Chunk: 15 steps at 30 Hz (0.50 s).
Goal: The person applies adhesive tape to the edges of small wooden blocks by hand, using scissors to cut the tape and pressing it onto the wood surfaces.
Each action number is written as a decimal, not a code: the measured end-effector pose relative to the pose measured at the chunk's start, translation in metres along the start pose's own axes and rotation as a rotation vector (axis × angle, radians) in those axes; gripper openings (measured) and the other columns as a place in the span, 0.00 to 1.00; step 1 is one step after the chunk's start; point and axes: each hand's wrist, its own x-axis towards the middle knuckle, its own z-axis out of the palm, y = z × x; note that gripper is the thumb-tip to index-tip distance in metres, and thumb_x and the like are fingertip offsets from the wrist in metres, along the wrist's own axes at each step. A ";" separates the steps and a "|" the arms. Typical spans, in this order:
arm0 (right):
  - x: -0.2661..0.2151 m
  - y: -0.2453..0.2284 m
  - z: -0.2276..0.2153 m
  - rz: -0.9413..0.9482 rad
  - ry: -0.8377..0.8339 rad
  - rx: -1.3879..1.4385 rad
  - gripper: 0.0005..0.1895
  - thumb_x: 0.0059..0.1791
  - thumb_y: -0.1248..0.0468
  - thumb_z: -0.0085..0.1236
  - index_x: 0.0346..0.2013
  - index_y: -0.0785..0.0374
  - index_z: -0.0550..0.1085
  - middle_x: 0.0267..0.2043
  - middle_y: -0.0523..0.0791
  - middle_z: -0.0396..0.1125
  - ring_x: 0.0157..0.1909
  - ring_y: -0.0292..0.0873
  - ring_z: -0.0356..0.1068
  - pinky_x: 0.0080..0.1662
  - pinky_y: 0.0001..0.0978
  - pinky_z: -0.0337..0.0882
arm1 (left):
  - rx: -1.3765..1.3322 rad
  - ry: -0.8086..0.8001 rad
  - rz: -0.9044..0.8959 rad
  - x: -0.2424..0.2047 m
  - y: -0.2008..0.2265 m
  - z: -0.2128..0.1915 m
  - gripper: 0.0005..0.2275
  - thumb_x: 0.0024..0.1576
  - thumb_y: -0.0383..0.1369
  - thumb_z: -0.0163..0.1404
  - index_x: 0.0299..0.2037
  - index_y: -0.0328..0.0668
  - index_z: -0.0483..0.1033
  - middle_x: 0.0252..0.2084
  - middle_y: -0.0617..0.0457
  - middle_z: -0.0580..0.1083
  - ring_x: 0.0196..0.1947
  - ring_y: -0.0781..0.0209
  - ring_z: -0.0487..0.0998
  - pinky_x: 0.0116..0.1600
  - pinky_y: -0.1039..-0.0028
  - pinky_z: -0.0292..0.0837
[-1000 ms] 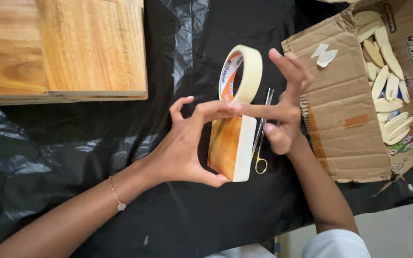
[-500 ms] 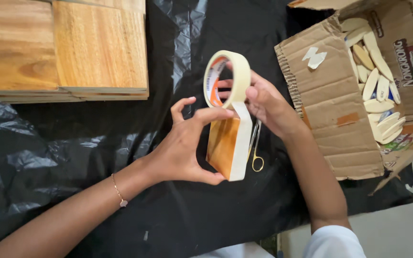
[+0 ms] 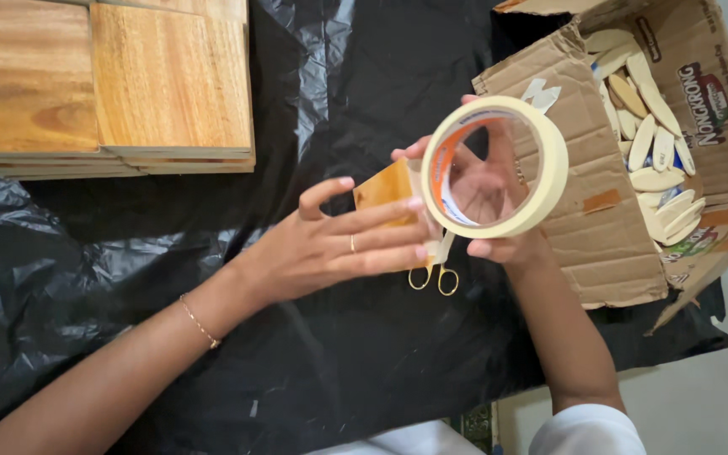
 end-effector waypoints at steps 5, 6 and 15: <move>-0.011 0.020 0.005 -0.096 0.080 -0.073 0.58 0.44 0.56 0.68 0.80 0.41 0.41 0.72 0.61 0.54 0.77 0.63 0.57 0.76 0.54 0.60 | -0.185 -0.023 -0.076 -0.001 -0.002 -0.004 0.28 0.58 0.35 0.50 0.71 0.54 0.61 0.75 0.60 0.65 0.75 0.66 0.61 0.73 0.57 0.35; -0.012 0.020 0.008 -0.087 0.124 -0.065 0.60 0.43 0.58 0.71 0.79 0.48 0.40 0.70 0.61 0.57 0.78 0.61 0.57 0.80 0.51 0.57 | -0.288 0.002 -0.092 -0.001 -0.001 -0.004 0.26 0.61 0.47 0.45 0.69 0.51 0.65 0.73 0.58 0.68 0.75 0.63 0.62 0.74 0.55 0.31; -0.005 0.017 0.029 -0.048 0.196 -0.144 0.60 0.41 0.59 0.73 0.76 0.46 0.41 0.68 0.59 0.58 0.73 0.56 0.62 0.66 0.41 0.69 | -0.558 0.105 -0.681 0.013 0.021 -0.012 0.42 0.46 0.57 0.69 0.66 0.51 0.61 0.72 0.49 0.64 0.73 0.60 0.66 0.70 0.58 0.39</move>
